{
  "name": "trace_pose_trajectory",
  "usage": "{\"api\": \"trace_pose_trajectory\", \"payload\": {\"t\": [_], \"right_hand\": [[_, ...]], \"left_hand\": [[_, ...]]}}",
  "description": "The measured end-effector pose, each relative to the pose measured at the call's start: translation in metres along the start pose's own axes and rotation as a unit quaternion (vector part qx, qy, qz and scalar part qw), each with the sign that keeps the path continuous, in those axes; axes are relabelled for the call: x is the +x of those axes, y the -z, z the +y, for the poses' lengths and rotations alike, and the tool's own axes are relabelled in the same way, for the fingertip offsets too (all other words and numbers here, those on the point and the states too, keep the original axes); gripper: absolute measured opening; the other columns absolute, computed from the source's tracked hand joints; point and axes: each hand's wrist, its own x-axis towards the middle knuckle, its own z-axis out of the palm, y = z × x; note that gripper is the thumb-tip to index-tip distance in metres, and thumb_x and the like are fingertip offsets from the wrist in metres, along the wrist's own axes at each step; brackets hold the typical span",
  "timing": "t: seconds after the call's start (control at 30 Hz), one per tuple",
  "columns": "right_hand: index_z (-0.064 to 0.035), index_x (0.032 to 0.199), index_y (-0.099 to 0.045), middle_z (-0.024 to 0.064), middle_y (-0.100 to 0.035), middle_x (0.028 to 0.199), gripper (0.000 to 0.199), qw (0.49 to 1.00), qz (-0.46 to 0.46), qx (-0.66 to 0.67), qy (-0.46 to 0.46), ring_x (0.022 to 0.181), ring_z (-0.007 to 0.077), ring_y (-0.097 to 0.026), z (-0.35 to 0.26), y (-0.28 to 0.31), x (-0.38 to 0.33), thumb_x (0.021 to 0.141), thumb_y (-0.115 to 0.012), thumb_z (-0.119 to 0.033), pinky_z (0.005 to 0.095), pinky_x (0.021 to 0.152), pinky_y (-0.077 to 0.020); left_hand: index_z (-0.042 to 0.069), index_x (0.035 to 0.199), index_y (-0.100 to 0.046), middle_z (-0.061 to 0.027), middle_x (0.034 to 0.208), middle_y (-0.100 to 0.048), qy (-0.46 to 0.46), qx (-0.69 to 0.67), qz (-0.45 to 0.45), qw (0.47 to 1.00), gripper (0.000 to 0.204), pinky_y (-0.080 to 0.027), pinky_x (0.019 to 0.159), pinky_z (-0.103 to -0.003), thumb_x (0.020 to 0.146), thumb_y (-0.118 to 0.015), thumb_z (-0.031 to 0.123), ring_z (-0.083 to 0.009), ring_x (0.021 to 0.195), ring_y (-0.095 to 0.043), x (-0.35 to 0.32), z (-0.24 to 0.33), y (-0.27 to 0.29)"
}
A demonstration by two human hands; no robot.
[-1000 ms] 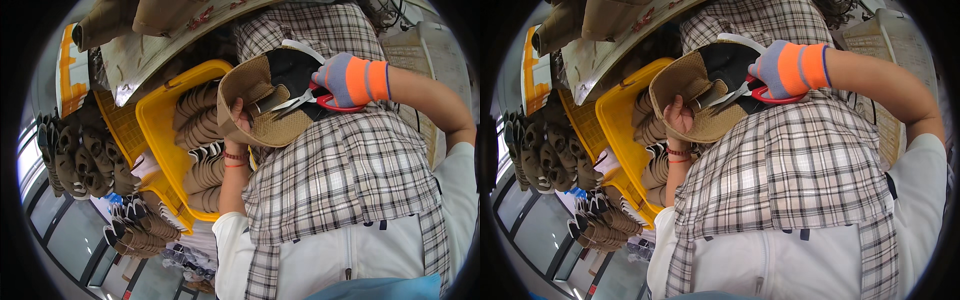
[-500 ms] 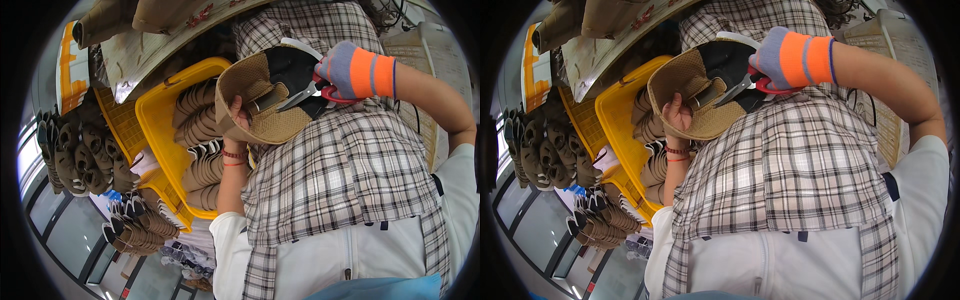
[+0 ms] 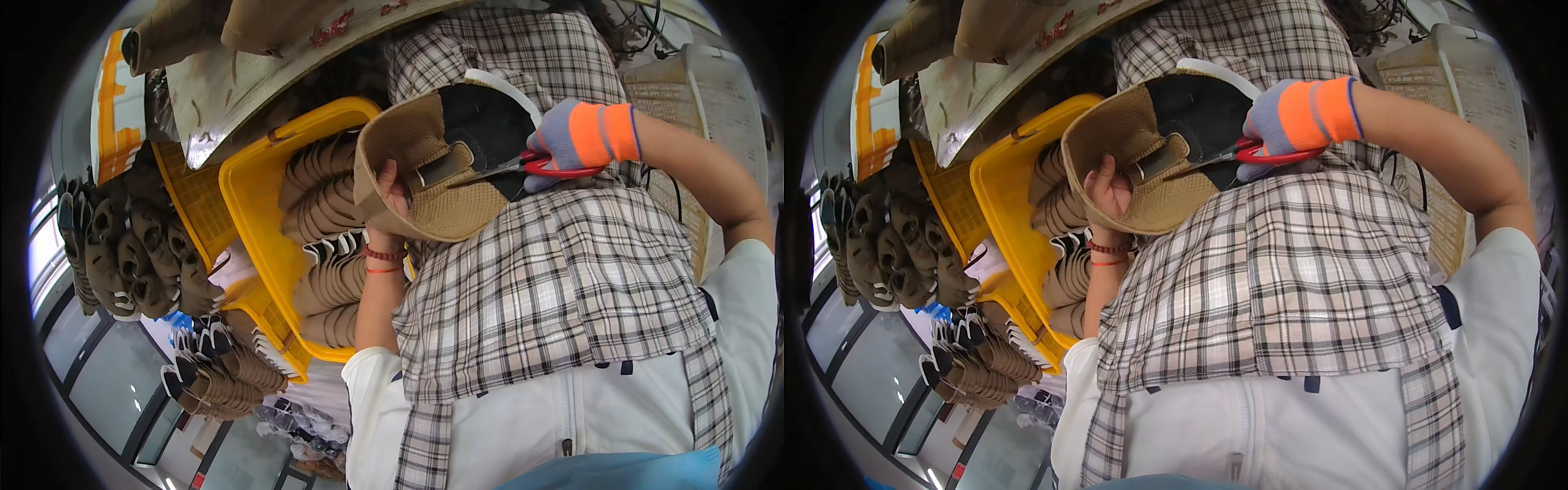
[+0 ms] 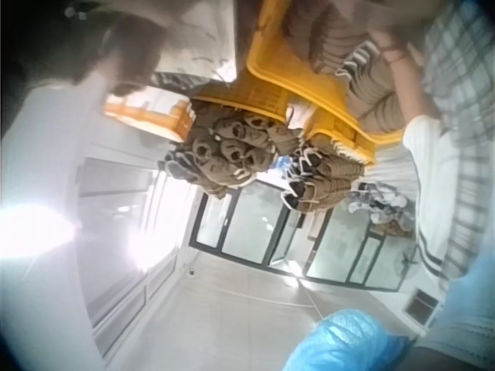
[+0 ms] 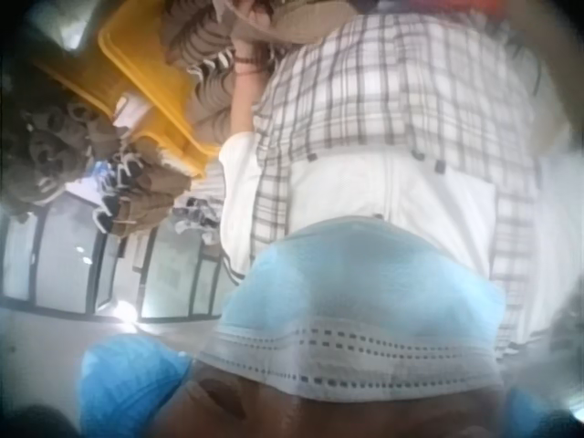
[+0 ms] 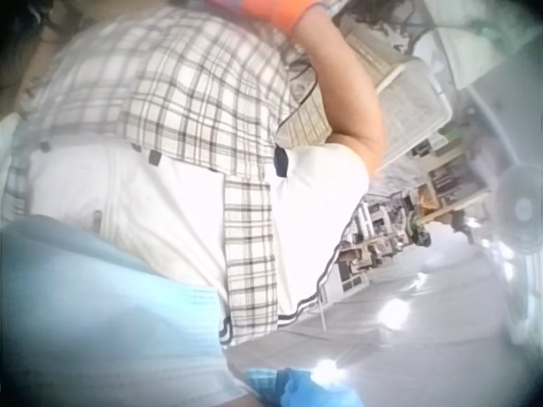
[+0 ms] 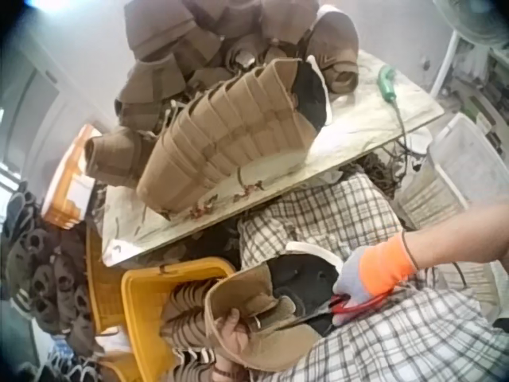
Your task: The person repeatedly picks up brown shoe uppers from a yellow crate and uses scissors to trim excess material from the inner lining. After trimming each piece, the person places it on a nearby table and continues with the next item.
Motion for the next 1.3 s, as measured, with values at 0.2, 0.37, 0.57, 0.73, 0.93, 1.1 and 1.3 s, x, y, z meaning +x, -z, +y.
{"api": "trace_pose_trajectory", "payload": {"t": [0.2, 0.37, 0.57, 0.73, 0.93, 1.1, 1.3], "right_hand": [[-0.0017, 0.088, -0.067, 0.0031, -0.056, 0.057, 0.060, 0.943, -0.109, 0.299, 0.094, 0.050, 0.0136, -0.055, 0.070, -0.027, 0.025, 0.088, -0.054, -0.061, 0.0275, 0.045, -0.0433], [0.0020, 0.099, -0.065, 0.0040, -0.055, 0.065, 0.081, 0.829, -0.317, 0.445, 0.117, 0.057, 0.0133, -0.052, 0.055, 0.002, 0.029, 0.087, -0.041, -0.074, 0.0303, 0.054, -0.0491], [0.0085, 0.108, -0.061, 0.0030, -0.052, 0.068, 0.093, 0.750, -0.349, 0.516, 0.222, 0.058, 0.0109, -0.049, 0.072, -0.006, 0.066, 0.087, -0.033, -0.078, 0.0318, 0.061, -0.0509], [0.0036, 0.099, -0.066, 0.0016, -0.052, 0.061, 0.083, 0.853, -0.279, 0.403, 0.181, 0.054, 0.0115, -0.052, 0.064, 0.021, 0.073, 0.088, -0.039, -0.074, 0.0291, 0.053, -0.0498], [-0.0005, 0.086, -0.069, 0.0018, -0.050, 0.050, 0.078, 0.927, -0.192, 0.287, 0.145, 0.043, 0.0122, -0.050, 0.052, 0.027, 0.069, 0.086, -0.045, -0.074, 0.0276, 0.044, -0.0456], [-0.0064, 0.079, -0.070, -0.0011, -0.054, 0.052, 0.056, 0.916, -0.170, 0.320, 0.171, 0.047, 0.0083, -0.051, 0.056, 0.016, 0.073, 0.088, -0.058, -0.060, 0.0245, 0.042, -0.0400], [-0.0053, 0.089, -0.069, 0.0023, -0.060, 0.062, 0.044, 0.958, -0.100, 0.266, 0.038, 0.053, 0.0122, -0.055, 0.034, 0.023, 0.045, 0.086, -0.067, -0.049, 0.0293, 0.050, -0.0453]], "left_hand": [[0.005, 0.134, -0.048, -0.0039, 0.128, -0.054, -0.009, 0.044, -0.038, 0.998, 0.052, -0.040, 0.102, -0.035, 0.090, -0.070, 0.020, -0.0190, 0.118, -0.049, 0.011, 0.002, -0.003], [0.003, 0.130, -0.052, -0.0100, 0.128, -0.057, 0.025, -0.093, -0.072, 0.993, 0.044, -0.052, 0.097, -0.040, 0.091, -0.067, 0.017, -0.0251, 0.113, -0.058, 0.031, -0.001, -0.004], [0.005, 0.129, -0.053, -0.0084, 0.125, -0.058, -0.025, 0.061, -0.090, 0.994, 0.045, -0.053, 0.097, -0.040, 0.088, -0.070, 0.013, -0.0245, 0.114, -0.057, 0.054, -0.019, 0.029], [0.006, 0.129, -0.054, -0.0056, 0.126, -0.058, -0.027, 0.023, -0.107, 0.994, 0.047, -0.052, 0.095, -0.036, 0.087, -0.072, 0.013, -0.0209, 0.114, -0.056, 0.043, -0.018, 0.029], [0.006, 0.138, -0.046, -0.0079, 0.135, -0.051, -0.019, -0.019, -0.121, 0.992, 0.042, -0.046, 0.105, -0.035, 0.098, -0.055, 0.011, -0.0203, 0.118, -0.055, 0.040, -0.023, 0.031], [0.006, 0.132, -0.054, -0.0071, 0.134, -0.054, -0.127, 0.244, -0.119, 0.954, 0.036, -0.047, 0.099, -0.033, 0.097, -0.057, 0.014, -0.0207, 0.118, -0.056, 0.040, -0.017, 0.020], [0.008, 0.142, -0.045, -0.0055, 0.144, -0.047, -0.322, 0.541, -0.189, 0.754, 0.045, -0.028, 0.113, -0.034, 0.098, -0.050, 0.016, -0.0209, 0.134, -0.040, 0.037, -0.037, 0.075]]}}
